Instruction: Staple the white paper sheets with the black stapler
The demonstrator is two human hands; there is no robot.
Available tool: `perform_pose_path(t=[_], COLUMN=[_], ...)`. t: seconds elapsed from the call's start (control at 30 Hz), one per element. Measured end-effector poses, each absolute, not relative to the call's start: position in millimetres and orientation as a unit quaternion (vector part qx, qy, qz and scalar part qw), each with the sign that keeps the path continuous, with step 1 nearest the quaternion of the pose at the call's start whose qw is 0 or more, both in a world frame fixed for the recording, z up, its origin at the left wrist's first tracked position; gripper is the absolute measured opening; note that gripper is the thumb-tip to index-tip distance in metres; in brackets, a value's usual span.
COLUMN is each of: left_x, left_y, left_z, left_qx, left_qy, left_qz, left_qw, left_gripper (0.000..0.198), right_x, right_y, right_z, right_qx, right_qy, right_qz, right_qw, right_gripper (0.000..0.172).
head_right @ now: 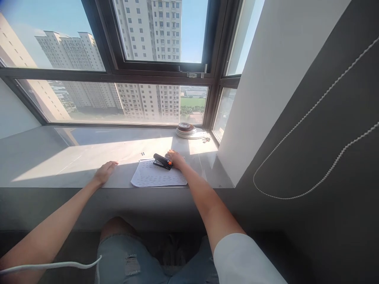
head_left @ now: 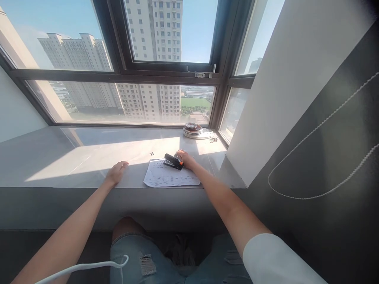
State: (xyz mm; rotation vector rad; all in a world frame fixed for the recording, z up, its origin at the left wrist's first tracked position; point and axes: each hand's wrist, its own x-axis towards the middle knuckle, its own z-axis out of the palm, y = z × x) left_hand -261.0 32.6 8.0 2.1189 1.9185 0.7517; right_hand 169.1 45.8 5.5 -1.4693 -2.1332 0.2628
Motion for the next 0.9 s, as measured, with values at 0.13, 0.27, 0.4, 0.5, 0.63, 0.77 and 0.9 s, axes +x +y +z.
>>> perform_pose_path(t=[0.13, 0.27, 0.4, 0.5, 0.63, 0.77, 0.9], left_x=[-248.5, -195.9, -109.0, -63.1, -48.3, -52.7, -50.9], left_y=[23.1, 7.9, 1.3, 6.4, 14.1, 12.9, 8.8], left_z=[12.9, 12.8, 11.7, 6.1, -8.5, -16.4, -8.7], left_qx=[0.721, 0.695, 0.812, 0.839, 0.847, 0.849, 0.849], left_qy=[0.659, 0.673, 0.511, 0.475, 0.5, 0.505, 0.51], left_qz=[0.203, 0.252, 0.279, 0.255, 0.164, 0.142, 0.129], left_qw=[0.067, -0.035, 0.025, 0.066, 0.082, 0.059, 0.042], left_gripper=[0.043, 0.039, 0.04, 0.044, 0.054, 0.058, 0.058], right_x=[219.8, 230.3, 218.0, 212.2, 213.5, 213.7, 210.4], right_y=[37.7, 37.2, 39.2, 37.9, 30.5, 15.3, -2.0], right_z=[3.5, 3.2, 3.0, 5.3, 11.0, 13.7, 8.9], right_qx=[-0.584, -0.593, -0.592, -0.584, -0.566, -0.546, -0.513], right_qy=[-0.763, -0.757, -0.756, -0.756, -0.752, -0.745, -0.779], right_qz=[0.095, 0.097, 0.097, 0.089, 0.07, 0.084, 0.138], right_qw=[0.259, 0.256, 0.262, 0.282, 0.329, 0.374, 0.334], right_gripper=[0.037, 0.04, 0.038, 0.036, 0.034, 0.03, 0.04])
